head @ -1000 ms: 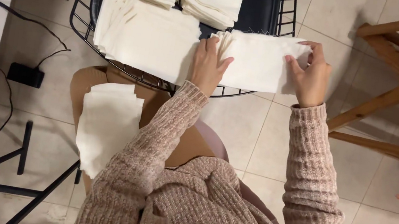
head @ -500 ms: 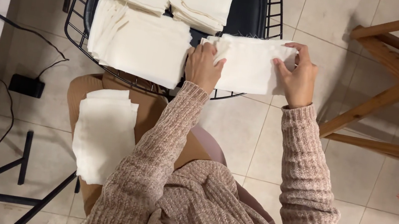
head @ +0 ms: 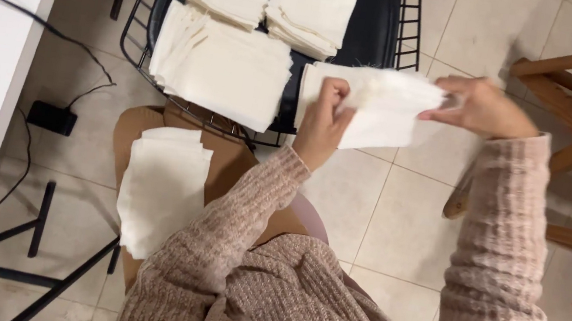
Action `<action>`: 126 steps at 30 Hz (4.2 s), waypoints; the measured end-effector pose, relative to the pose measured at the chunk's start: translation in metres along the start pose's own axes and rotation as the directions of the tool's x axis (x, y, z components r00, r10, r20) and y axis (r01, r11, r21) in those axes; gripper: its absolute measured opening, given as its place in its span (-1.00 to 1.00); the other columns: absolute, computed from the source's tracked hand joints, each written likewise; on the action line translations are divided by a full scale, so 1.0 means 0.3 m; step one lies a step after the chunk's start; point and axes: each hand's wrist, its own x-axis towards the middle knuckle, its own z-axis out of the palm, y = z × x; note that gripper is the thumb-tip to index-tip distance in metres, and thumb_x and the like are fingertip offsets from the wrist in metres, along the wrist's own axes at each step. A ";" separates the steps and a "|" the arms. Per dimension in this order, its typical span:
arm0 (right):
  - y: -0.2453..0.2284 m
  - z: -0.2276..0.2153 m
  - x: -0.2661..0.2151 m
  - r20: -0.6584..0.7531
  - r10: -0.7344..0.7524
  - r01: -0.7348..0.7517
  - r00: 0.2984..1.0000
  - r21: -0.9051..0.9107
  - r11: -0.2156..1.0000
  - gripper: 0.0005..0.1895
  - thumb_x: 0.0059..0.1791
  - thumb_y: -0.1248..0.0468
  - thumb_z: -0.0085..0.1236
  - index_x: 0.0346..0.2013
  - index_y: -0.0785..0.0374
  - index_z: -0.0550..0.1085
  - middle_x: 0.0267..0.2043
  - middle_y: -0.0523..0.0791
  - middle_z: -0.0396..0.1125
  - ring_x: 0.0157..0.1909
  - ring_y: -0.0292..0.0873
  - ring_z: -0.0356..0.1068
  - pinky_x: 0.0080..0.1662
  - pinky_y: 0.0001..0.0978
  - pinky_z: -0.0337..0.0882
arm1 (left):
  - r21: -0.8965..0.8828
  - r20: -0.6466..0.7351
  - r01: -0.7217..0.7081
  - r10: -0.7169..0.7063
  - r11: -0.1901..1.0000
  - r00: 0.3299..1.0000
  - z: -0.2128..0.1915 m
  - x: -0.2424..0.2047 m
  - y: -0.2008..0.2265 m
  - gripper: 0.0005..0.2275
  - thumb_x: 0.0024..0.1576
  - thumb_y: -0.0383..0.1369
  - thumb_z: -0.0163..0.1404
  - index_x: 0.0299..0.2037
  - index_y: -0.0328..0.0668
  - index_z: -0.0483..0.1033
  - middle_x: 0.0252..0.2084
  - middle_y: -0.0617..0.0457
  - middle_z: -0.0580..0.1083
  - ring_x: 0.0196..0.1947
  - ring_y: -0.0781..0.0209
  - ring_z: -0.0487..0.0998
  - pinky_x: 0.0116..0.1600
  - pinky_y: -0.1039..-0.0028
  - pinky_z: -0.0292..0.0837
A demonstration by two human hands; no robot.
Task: Sorting and stacking small pieces of white fabric while sitting in a workspace.
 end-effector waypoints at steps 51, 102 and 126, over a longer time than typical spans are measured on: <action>-0.691 0.704 0.047 -0.338 -0.466 0.570 0.818 0.592 0.571 -0.78 -0.09 0.24 0.37 -0.23 0.27 0.56 -0.47 -0.06 0.43 -0.47 -0.12 0.42 -0.31 -0.35 0.44 | 0.223 0.178 0.167 -0.209 0.960 0.962 -0.664 -0.410 0.482 -0.56 0.09 -0.19 0.19 0.17 -0.05 0.48 0.00 0.07 0.58 0.00 0.13 0.61 0.05 0.32 0.57; -0.878 0.803 0.339 -0.097 -0.523 0.309 0.847 0.890 0.335 0.29 -0.33 -0.16 0.45 0.52 0.12 -0.04 0.55 0.17 -0.14 0.52 0.24 -0.17 0.45 0.19 -0.16 | 0.608 0.385 -0.305 0.064 0.733 0.921 -0.878 -0.529 0.433 -0.84 0.21 -0.36 0.01 -0.16 0.24 0.64 -0.25 0.14 0.47 -0.25 0.21 0.48 -0.03 0.41 0.37; -0.176 0.240 -0.169 -0.409 0.319 0.025 0.855 0.647 0.762 -0.84 -0.01 0.36 0.33 -0.19 0.33 0.52 -0.44 -0.16 0.35 -0.54 -0.40 0.17 -0.46 -0.67 0.17 | 0.212 0.181 0.066 -0.105 0.975 0.978 -0.259 -0.059 0.189 -0.42 0.09 -0.72 0.01 0.31 0.03 0.30 0.12 0.05 0.38 -0.50 0.48 0.28 -0.34 0.75 0.42</action>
